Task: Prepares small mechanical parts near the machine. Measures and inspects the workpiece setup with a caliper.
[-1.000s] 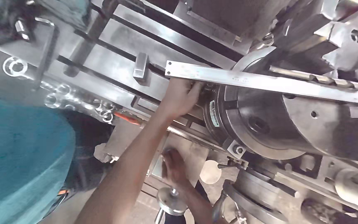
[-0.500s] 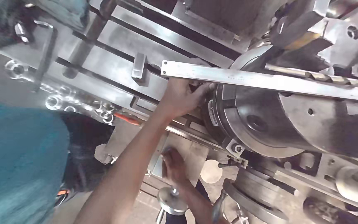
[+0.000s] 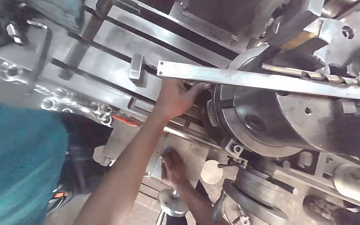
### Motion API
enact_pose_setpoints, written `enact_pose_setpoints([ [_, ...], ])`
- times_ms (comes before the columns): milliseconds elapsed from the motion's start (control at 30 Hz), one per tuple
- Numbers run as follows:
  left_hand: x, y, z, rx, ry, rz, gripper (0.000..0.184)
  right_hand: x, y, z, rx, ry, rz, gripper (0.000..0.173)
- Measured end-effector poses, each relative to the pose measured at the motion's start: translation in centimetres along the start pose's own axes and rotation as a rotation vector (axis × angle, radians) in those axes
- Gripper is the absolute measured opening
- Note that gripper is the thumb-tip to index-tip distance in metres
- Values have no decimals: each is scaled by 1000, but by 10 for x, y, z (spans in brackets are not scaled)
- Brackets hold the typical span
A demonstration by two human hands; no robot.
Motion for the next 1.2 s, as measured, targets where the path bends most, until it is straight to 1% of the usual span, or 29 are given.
enact_pose_setpoints([
  [67, -1, -1, -1, 19, -24, 11, 12, 0, 0, 0, -4, 5, 6, 26],
  [100, -1, -2, -1, 31, -31, 14, 13, 0, 0, 0, -8, 10, 4, 26],
  [133, -1, -3, 0, 44, -39, 21, 17, 0, 0, -1, -10, 13, 1, 26],
  [200, -1, -3, 2, 84, -5, 37, 31, 1, -1, -1, -14, 23, -2, 27],
  [233, -1, -3, 4, 60, 22, 74, 35, 1, -1, -1, -18, 29, -5, 28],
  [300, 2, -1, 4, 13, 85, 123, 33, 0, 0, 0, -21, 31, -4, 27],
  [367, 3, 0, 1, 3, 38, 81, 27, 0, 0, 0, -27, 30, -2, 27],
  [467, -2, -1, -2, 8, -35, 70, 11, 0, -1, 0, -42, 31, -5, 25],
  [533, -3, 0, -3, 31, -34, 50, 12, 0, -1, -1, -35, 33, -14, 26],
  [600, 1, 0, -2, 54, -63, -6, 19, 1, -2, -1, -13, 34, -10, 28],
  [667, 2, -1, 2, 114, -24, -54, 29, 2, -1, 0, 4, 25, -12, 29],
  [700, 1, -2, 4, 114, 13, -48, 30, 2, -1, -1, 1, 21, -22, 28],
  [800, -1, -1, 2, 24, 36, 54, 24, 2, -1, -2, 10, 10, -44, 28],
  [900, -2, 3, -1, -57, -15, 126, 11, 1, -1, -2, 14, 2, -50, 27],
  [933, -1, 3, -1, -54, -32, 127, 11, 1, -1, -2, 12, 3, -50, 27],
  [1067, 6, 0, 3, 101, -2, 9, 23, 1, -3, -1, 11, 16, -18, 28],
  [1133, 3, -3, 4, 75, 5, 13, 29, 0, -2, -2, 9, 17, -24, 28],
  [1200, 2, -3, 4, 28, -4, 50, 29, -1, -3, -4, -10, 24, -50, 29],
])
Point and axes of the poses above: each hand's wrist, its own z-axis towards the middle knuckle, its own y-axis out of the back of the hand, x = y × z, the point moved 4 cm from there along z, towards the middle knuckle, and after that the axes turned 7 degrees about y, right-handed, at the moved point
